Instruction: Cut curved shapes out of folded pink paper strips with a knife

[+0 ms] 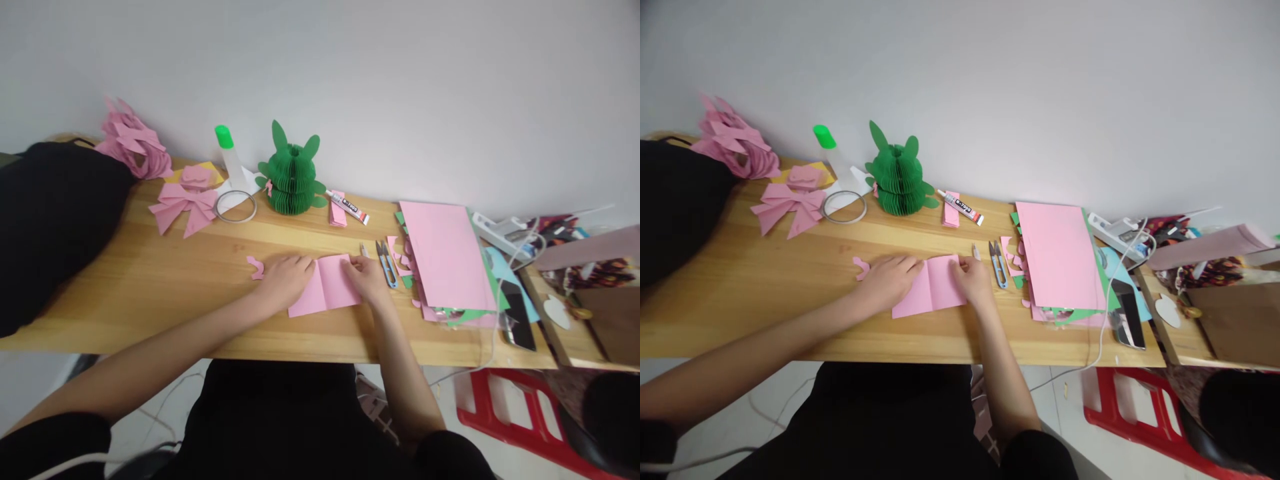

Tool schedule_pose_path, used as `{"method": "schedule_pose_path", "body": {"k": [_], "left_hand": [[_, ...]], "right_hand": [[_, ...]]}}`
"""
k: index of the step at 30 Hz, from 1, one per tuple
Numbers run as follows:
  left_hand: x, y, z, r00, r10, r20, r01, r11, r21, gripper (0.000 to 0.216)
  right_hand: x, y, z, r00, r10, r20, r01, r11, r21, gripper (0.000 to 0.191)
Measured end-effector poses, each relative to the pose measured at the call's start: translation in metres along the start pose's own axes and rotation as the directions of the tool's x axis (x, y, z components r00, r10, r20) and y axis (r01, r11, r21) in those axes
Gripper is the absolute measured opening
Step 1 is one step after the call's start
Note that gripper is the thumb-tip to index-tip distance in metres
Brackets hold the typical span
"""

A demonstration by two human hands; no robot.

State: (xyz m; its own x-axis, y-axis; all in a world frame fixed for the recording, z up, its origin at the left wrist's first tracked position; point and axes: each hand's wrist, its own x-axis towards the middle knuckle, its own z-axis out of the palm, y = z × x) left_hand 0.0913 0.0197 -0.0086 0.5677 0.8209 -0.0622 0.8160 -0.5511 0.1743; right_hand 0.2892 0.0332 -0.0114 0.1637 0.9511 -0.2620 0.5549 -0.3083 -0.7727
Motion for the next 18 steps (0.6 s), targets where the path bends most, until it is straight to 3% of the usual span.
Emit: {"method": "schedule_pose_path", "body": {"k": [6, 18], "left_hand": [[0.005, 0.004, 0.006, 1.0, 0.027, -0.006, -0.026, 0.993, 0.115, 0.042], [0.0, 0.008, 0.015, 0.998, 0.02, -0.066, -0.011, 0.99, 0.141, 0.044]], "right_hand": [[0.009, -0.003, 0.001, 0.998, -0.027, -0.055, 0.02, 0.992, -0.124, 0.026], [-0.02, -0.006, 0.022, 0.98, -0.038, -0.194, -0.033, 0.937, -0.347, 0.033]]}}
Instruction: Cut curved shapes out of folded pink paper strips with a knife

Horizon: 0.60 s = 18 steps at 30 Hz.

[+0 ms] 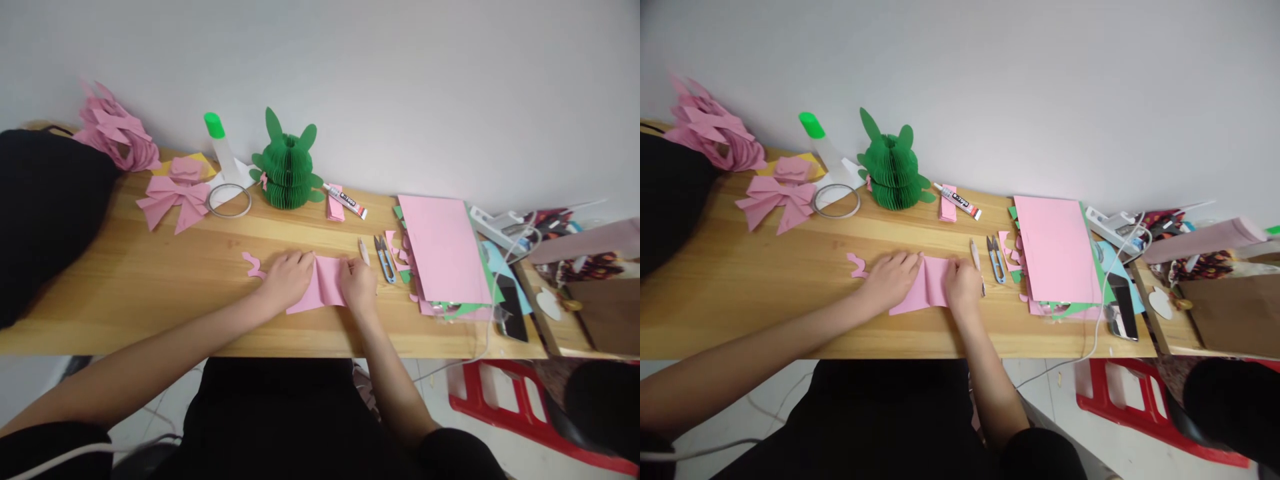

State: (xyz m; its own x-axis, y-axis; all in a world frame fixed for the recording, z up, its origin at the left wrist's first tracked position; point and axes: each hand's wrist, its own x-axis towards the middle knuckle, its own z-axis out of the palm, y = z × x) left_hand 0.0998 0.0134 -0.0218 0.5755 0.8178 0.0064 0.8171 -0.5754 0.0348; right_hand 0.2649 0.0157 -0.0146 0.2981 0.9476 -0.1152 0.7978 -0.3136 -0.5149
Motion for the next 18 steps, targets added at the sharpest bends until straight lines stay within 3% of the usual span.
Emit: {"method": "schedule_pose_path", "body": {"k": [18], "left_hand": [[-0.003, 0.003, 0.001, 0.999, -0.043, -0.029, 0.042, 0.998, -0.04, 0.048]], "right_hand": [[-0.017, 0.016, -0.005, 0.978, 0.131, -0.162, -0.14, 0.989, -0.043, 0.032]]}}
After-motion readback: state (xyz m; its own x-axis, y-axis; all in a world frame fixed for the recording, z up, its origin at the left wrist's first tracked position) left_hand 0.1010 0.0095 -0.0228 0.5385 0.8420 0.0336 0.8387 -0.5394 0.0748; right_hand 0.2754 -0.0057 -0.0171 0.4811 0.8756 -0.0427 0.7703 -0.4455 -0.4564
